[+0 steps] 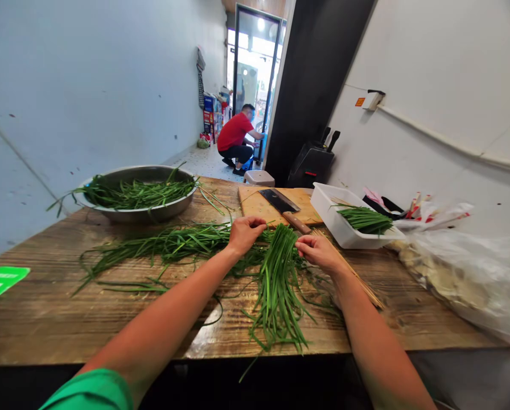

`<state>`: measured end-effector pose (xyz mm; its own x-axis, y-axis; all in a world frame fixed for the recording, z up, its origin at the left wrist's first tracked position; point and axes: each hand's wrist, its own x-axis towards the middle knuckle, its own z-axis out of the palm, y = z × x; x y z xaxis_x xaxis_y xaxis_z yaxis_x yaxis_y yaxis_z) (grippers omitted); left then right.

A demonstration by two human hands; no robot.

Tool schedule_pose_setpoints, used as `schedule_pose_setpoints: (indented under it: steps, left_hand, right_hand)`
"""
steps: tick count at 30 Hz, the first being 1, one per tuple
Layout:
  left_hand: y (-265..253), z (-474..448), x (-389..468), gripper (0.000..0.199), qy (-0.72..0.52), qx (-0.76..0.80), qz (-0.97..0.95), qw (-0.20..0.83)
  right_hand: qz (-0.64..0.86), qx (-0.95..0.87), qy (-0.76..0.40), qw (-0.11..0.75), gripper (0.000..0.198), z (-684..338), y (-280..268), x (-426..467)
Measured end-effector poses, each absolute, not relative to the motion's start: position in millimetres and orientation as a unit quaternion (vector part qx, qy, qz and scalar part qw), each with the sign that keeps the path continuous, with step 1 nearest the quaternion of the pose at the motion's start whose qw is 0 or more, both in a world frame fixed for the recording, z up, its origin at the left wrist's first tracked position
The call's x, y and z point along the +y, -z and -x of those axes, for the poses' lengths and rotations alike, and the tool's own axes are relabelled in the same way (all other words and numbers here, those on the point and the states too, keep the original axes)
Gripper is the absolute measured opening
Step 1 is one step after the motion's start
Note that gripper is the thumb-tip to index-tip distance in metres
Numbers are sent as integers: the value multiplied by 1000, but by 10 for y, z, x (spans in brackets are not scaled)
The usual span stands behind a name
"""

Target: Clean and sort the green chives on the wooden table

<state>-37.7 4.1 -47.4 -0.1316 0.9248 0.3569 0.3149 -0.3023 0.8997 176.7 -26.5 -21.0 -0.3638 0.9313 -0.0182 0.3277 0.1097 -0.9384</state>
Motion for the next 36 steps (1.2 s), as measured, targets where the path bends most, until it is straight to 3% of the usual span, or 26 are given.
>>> schedule_pose_setpoints:
  steps: [18,36]
  left_hand:
    - [411,406,54,31,-571,502,-570,312]
    - [433,367,3,27,-532,512,-600,307]
  right_hand:
    - [468,-680,-462,324,26,-1753,241,-254]
    - [458,-690,-450,334,28,-1756,312,-240]
